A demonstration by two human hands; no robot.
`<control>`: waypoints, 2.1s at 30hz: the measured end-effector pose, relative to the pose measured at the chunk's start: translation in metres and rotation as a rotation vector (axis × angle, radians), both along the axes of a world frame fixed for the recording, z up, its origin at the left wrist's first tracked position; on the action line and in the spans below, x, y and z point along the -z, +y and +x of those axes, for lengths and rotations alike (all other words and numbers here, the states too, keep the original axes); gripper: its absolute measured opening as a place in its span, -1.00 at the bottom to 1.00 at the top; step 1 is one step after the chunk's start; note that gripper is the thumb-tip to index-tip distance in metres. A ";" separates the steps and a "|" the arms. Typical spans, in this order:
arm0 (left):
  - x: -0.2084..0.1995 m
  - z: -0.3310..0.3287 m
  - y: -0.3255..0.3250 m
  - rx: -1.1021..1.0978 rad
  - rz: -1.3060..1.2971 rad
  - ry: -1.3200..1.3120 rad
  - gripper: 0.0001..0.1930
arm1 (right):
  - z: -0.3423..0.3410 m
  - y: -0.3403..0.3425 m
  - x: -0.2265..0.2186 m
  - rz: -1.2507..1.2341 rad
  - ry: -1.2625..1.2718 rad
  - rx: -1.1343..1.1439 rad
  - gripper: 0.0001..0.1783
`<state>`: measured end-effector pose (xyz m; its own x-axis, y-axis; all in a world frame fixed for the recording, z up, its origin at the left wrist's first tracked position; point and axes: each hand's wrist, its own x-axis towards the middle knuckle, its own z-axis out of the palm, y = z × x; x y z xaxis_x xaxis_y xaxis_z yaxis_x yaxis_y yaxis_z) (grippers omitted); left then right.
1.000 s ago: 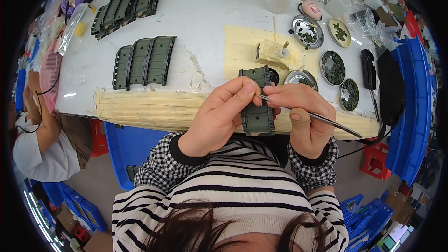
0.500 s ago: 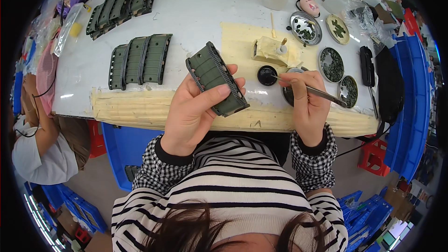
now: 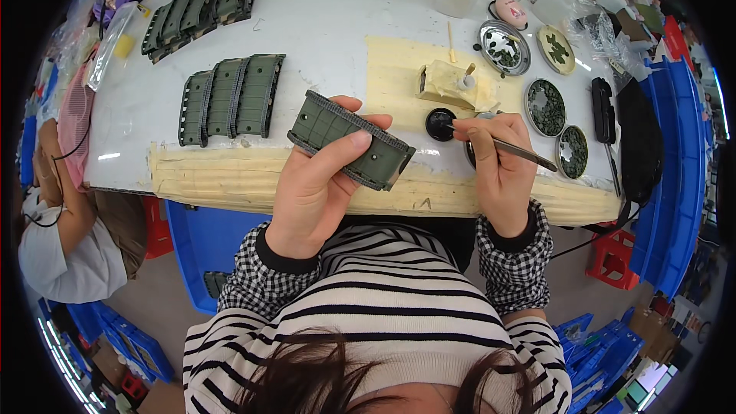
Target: Assembling plastic model parts for a toy using a specialized tool and manual manipulation.
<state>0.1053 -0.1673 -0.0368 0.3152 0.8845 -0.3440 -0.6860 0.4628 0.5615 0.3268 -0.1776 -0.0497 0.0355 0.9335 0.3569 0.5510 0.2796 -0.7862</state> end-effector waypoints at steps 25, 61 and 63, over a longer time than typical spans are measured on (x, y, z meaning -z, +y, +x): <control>0.001 0.008 0.004 -0.094 -0.098 -0.204 -0.70 | -0.004 0.001 -0.004 0.007 -0.037 0.012 -0.89; -0.005 0.014 0.001 -0.021 -0.146 -0.231 -0.69 | -0.022 -0.012 -0.034 0.091 0.315 -0.278 -0.79; -0.005 0.014 0.001 -0.019 -0.140 -0.228 -0.68 | -0.021 -0.012 -0.033 0.093 0.307 -0.280 -0.80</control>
